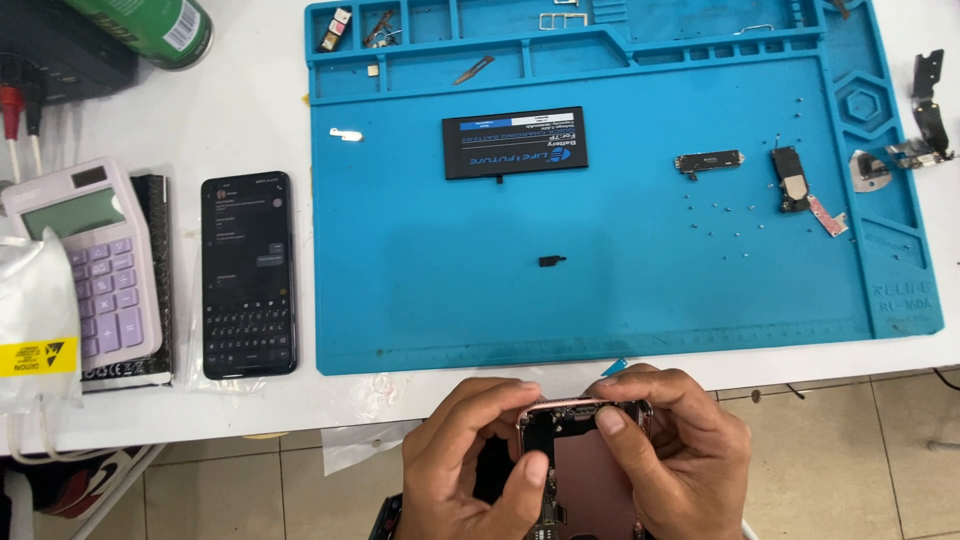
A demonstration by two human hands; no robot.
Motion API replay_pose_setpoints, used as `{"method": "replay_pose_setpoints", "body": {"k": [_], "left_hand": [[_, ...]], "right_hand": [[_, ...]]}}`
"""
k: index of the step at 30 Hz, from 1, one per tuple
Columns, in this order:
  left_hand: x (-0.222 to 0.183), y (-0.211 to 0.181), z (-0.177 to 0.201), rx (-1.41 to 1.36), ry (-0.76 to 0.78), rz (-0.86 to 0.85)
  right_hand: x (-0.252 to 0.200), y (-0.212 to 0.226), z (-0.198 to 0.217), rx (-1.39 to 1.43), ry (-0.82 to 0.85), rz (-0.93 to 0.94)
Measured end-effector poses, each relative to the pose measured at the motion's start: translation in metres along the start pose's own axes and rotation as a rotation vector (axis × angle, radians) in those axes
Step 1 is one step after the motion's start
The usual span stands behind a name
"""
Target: The person repairs a disassembled smartphone by handling internal components and flex cables. They connect a ribbon cable to the motherboard and use a screwdriver to secure parts inside the phone's chassis.
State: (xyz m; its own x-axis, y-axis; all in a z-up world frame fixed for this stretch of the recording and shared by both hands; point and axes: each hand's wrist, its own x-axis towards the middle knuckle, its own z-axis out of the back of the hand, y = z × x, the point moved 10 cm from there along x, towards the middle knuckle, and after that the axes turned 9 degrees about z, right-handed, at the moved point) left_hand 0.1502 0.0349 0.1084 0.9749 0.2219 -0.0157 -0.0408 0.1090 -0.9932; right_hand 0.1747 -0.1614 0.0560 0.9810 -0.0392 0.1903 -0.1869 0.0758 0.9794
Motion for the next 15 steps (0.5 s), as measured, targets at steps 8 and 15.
{"method": "replay_pose_setpoints", "body": {"k": [8,15], "left_hand": [[0.008,0.011,-0.006,-0.096,0.008,0.06],[0.003,0.002,-0.004,0.034,-0.065,-0.059]], "right_hand": [[-0.005,0.006,0.001,-0.066,-0.045,-0.01],[0.007,0.029,-0.025,0.022,0.115,0.046]]}}
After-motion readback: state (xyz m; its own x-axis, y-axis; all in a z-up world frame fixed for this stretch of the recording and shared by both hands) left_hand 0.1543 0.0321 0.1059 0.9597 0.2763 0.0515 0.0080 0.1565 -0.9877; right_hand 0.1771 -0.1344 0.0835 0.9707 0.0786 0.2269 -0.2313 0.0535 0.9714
